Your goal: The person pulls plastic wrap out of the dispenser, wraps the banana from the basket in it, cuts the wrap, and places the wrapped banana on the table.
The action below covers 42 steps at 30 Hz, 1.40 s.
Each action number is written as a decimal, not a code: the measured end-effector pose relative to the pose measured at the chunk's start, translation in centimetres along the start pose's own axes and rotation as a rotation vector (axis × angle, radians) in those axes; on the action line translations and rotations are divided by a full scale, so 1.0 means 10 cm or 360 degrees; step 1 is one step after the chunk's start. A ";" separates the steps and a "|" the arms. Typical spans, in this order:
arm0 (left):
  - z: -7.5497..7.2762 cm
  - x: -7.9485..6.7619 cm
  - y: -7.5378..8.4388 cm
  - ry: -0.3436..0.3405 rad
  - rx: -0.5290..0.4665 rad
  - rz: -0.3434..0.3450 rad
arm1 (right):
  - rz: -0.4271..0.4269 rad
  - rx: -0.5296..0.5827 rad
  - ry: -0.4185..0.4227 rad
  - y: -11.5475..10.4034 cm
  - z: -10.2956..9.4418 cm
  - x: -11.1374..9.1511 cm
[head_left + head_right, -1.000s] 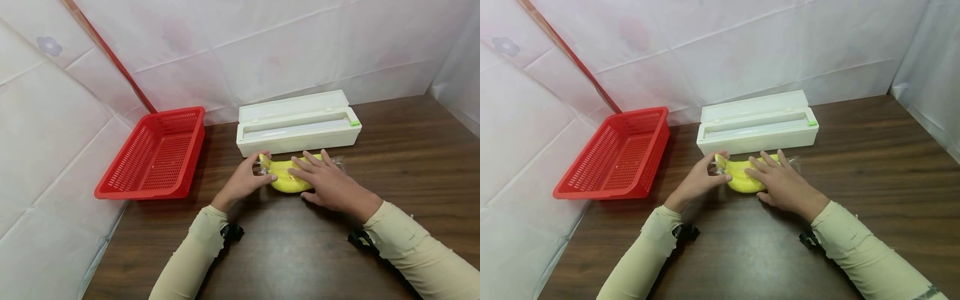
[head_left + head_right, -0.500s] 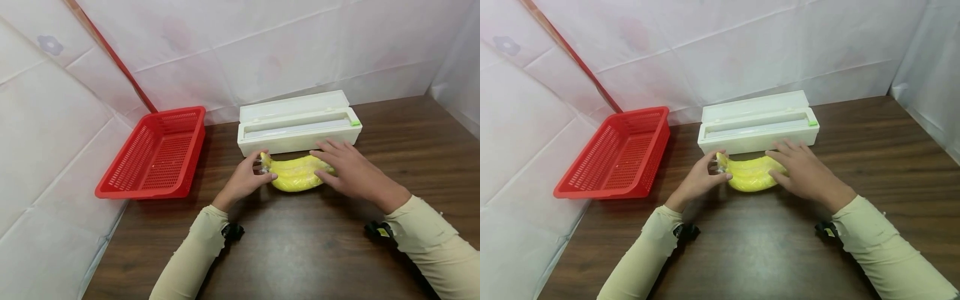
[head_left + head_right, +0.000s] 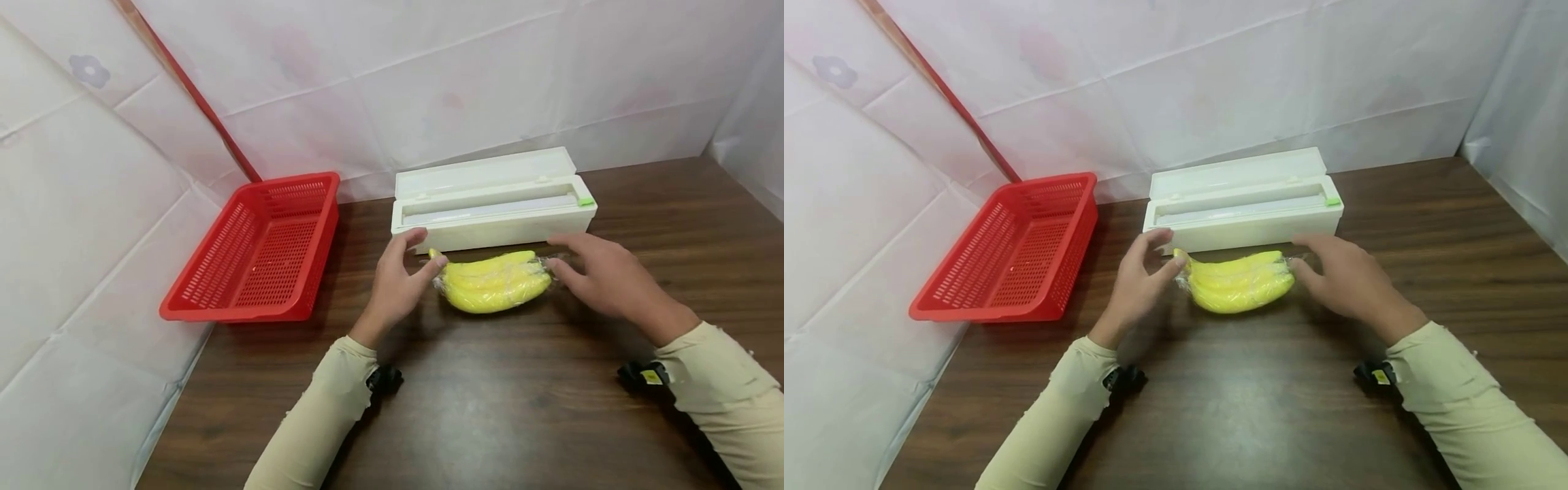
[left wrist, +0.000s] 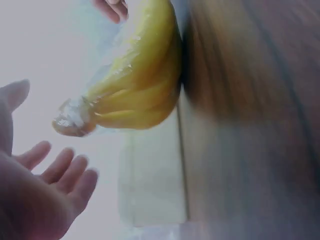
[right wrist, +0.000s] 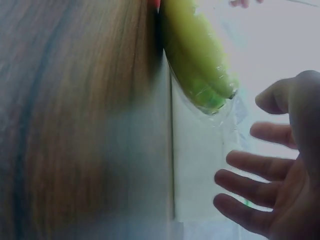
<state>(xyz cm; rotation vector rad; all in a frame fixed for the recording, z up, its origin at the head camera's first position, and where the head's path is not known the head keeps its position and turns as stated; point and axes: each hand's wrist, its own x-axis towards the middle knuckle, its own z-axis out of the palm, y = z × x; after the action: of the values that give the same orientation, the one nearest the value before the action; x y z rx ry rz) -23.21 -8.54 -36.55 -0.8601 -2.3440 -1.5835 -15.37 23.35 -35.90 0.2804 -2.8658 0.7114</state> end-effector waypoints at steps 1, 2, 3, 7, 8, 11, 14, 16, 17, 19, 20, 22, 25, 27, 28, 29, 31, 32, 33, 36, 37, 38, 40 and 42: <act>0.00 0.00 0.03 0.0064 0.0056 0.0074 | 0.0044 0.0023 -0.0008 0.01 0.00 0.00; 0.00 0.00 0.05 0.0126 0.0108 0.0159 | 0.0085 0.0045 -0.0014 0.02 0.00 0.00; 0.00 -0.01 0.08 0.0182 0.0149 0.0247 | 0.0123 0.0068 -0.0017 0.03 0.00 0.01; 0.01 -0.02 0.19 0.0329 0.0224 0.0616 | 0.0227 0.0171 -0.0029 0.07 0.01 0.02; 0.02 -0.02 0.22 0.0347 0.0243 0.0709 | 0.0244 0.0190 -0.0029 0.08 0.02 0.03; 0.06 -0.05 0.33 0.0319 0.0344 0.0948 | 0.0303 0.0274 -0.0062 0.10 0.03 0.03; 0.13 -0.09 0.44 0.0150 0.0524 0.1090 | 0.0372 0.0405 -0.0106 0.11 0.03 0.03; 0.20 -0.12 0.51 -0.0051 0.0674 0.1076 | 0.0408 0.0499 -0.0140 0.12 0.03 0.04; 0.24 -0.14 0.52 -0.0171 0.0744 0.1050 | 0.0423 0.0538 -0.0152 0.13 0.04 0.04; 0.32 -0.16 0.55 -0.0420 0.0897 0.0964 | 0.0436 0.0605 -0.0166 0.14 0.05 0.05; 0.36 -0.16 0.55 -0.0536 0.0970 0.0914 | 0.0441 0.0638 -0.0169 0.15 0.06 0.06; 0.44 -0.17 0.55 -0.0728 0.1093 0.0832 | 0.0449 0.0694 -0.0168 0.17 0.07 0.06; 0.55 -0.19 0.52 -0.0897 0.1269 0.0769 | 0.0453 0.0773 -0.0147 0.17 0.09 0.06; 0.60 -0.20 0.50 -0.0947 0.1352 0.0741 | 0.0449 0.0816 -0.0129 0.16 0.10 0.06; 0.62 -0.21 0.49 -0.0964 0.1387 0.0724 | 0.0447 0.0836 -0.0118 0.16 0.11 0.06; 0.64 -0.22 0.49 -0.0978 0.1413 0.0711 | 0.0445 0.0856 -0.0108 0.15 0.11 0.06; 0.66 -0.24 0.48 -0.0998 0.1459 0.0683 | 0.0442 0.0889 -0.0088 0.14 0.12 0.06; 0.66 -0.25 0.48 -0.1005 0.1474 0.0674 | 0.0442 0.0901 -0.0077 0.13 0.12 0.06; 0.67 -0.25 0.48 -0.1011 0.1486 0.0667 | 0.0443 0.0908 -0.0066 0.13 0.12 0.06; 0.68 -0.26 0.48 -0.1020 0.1495 0.0671 | 0.0452 0.0934 -0.0038 0.12 0.13 0.06; 0.69 -0.26 0.47 -0.1026 0.1491 0.0673 | 0.0455 0.0939 -0.0029 0.12 0.13 0.06; 0.69 -0.26 0.47 -0.1030 0.1485 0.0679 | 0.0457 0.0945 -0.0018 0.12 0.13 0.06; 0.70 -0.26 0.46 -0.1035 0.1467 0.0686 | 0.0460 0.0958 0.0007 0.12 0.14 0.06; 0.70 -0.26 0.45 -0.1034 0.1446 0.0692 | 0.0459 0.0958 0.0033 0.11 0.14 0.05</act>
<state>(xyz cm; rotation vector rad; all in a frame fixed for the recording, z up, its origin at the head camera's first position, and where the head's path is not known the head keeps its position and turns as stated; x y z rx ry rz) -17.44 -2.00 -37.08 -1.5794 -2.5576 0.0142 -16.31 23.54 -37.48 -0.0729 -2.6227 1.6128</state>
